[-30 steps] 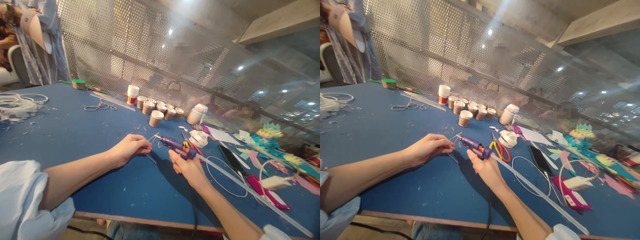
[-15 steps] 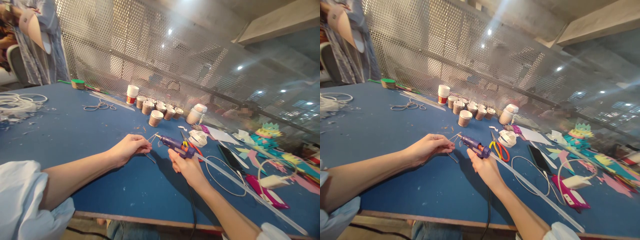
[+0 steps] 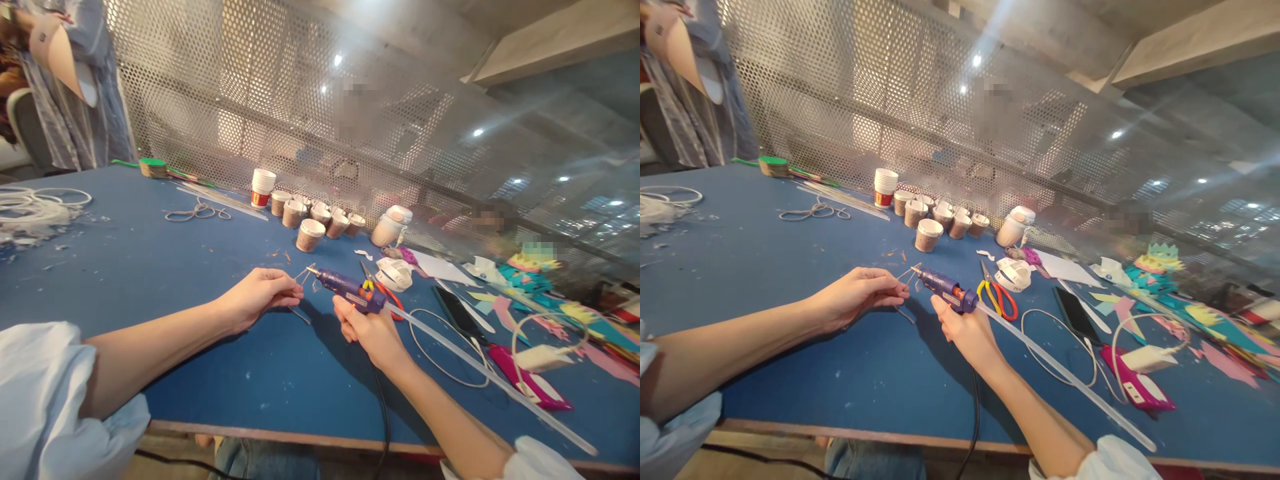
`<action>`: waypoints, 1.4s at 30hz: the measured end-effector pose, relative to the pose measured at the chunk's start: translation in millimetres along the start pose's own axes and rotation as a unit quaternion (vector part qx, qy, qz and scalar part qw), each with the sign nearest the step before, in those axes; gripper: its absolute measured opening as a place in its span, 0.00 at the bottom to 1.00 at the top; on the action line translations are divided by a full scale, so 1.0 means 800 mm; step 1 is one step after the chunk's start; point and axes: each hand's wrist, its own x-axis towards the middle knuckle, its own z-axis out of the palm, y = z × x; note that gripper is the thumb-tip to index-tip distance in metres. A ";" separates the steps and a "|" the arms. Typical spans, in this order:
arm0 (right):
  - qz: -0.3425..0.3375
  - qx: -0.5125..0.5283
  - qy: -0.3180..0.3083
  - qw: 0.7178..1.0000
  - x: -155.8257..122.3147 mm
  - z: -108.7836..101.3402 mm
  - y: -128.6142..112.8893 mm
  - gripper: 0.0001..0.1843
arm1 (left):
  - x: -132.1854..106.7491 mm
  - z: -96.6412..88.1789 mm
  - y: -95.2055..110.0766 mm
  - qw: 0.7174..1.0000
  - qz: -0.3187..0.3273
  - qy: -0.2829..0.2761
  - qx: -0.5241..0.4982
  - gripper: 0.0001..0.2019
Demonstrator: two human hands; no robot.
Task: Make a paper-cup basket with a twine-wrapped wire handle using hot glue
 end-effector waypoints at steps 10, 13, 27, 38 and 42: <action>-0.001 0.014 0.014 1.000 0.002 0.001 0.000 0.21 | 0.002 -0.003 -0.002 1.000 0.004 -0.010 0.001 0.06; 0.003 0.009 -0.001 1.000 0.001 0.001 0.000 0.21 | 0.001 -0.003 -0.003 1.000 0.003 -0.014 -0.001 0.06; 0.015 0.023 -0.019 0.999 0.001 0.003 0.000 0.21 | -0.001 -0.003 -0.002 1.000 0.000 -0.018 -0.007 0.07; 0.004 0.002 0.001 1.000 -0.001 0.001 -0.002 0.21 | 0.002 -0.003 -0.003 1.000 0.004 0.000 0.001 0.08; 0.014 -0.015 -0.028 0.999 -0.002 0.001 -0.001 0.22 | 0.002 -0.003 -0.005 1.000 0.004 -0.005 0.004 0.09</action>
